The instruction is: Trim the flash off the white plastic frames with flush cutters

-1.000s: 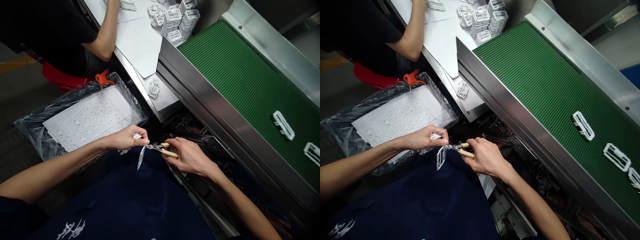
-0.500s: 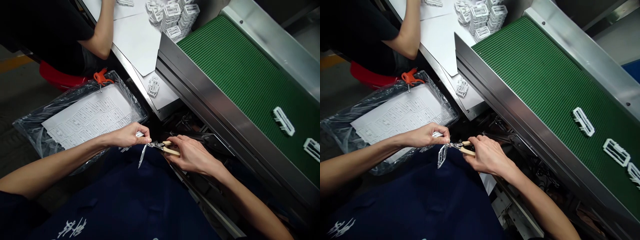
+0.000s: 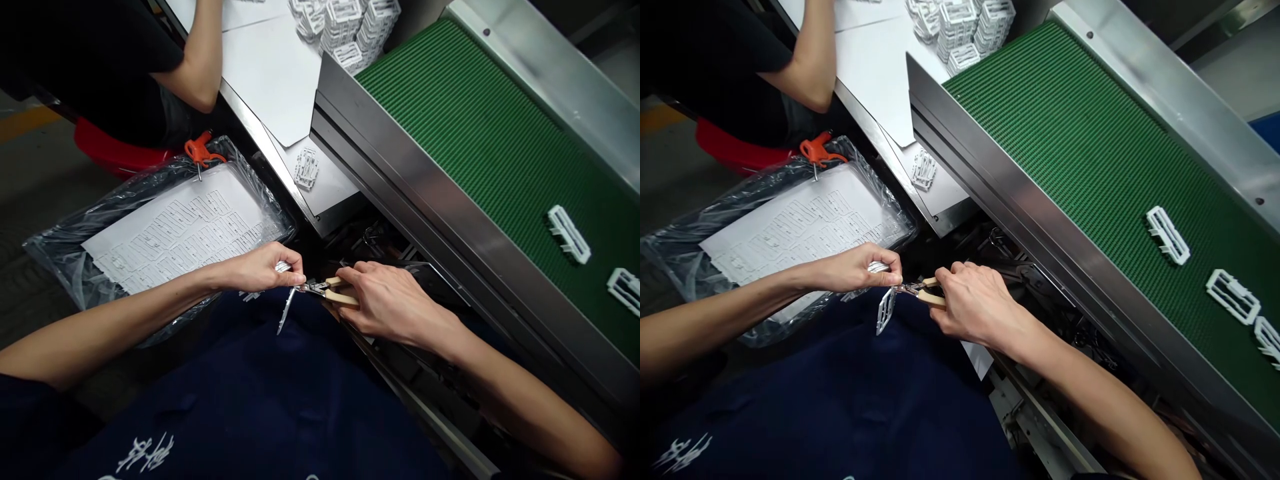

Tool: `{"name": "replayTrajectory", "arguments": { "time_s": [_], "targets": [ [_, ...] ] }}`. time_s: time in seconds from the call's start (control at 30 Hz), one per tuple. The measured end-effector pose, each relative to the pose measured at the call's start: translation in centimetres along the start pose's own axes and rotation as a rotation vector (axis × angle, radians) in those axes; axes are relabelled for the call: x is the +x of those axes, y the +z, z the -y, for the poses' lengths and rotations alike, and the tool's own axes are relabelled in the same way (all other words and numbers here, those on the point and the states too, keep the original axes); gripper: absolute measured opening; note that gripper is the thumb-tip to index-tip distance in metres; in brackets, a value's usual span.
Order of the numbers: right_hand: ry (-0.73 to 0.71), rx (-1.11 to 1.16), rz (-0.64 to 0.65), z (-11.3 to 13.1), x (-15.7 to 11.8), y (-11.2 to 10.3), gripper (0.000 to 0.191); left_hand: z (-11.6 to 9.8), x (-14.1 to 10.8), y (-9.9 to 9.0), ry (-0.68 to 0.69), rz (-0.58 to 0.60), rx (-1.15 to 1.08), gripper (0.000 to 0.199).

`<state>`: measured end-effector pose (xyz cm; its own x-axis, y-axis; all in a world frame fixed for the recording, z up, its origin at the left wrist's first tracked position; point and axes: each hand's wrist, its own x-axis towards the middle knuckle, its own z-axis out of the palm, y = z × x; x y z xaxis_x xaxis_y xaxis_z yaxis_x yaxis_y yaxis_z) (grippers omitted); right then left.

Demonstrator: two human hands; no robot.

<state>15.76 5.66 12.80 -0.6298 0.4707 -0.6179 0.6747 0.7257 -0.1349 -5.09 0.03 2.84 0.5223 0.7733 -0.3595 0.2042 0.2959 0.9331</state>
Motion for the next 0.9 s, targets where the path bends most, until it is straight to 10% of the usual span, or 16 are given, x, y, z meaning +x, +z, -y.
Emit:
{"name": "replayTrajectory", "arguments": {
  "time_s": [0.33, 0.53, 0.73, 0.9],
  "targets": [
    [0.026, 0.029, 0.002, -0.5, 1.0, 0.4, 0.019, 0.8, 0.0, 0.5, -0.03, -0.009, -0.029, 0.029],
    [0.142, 0.501, -0.013, -1.7, 0.4, 4.1, 0.025, 1.2, -0.1, 0.4, -0.025, -0.07, -0.063, 0.027],
    [0.17, 1.4, -0.201, 3.7, 2.4, 11.0, 0.048, 1.6, 0.4, 0.7, -0.022, -0.118, -0.214, 0.028],
    [0.184, 1.415, -0.404, 6.8, 2.7, 11.9, 0.046, 2.1, 2.0, 1.3, -0.082, -0.019, -0.441, 0.031]
  ]
}}
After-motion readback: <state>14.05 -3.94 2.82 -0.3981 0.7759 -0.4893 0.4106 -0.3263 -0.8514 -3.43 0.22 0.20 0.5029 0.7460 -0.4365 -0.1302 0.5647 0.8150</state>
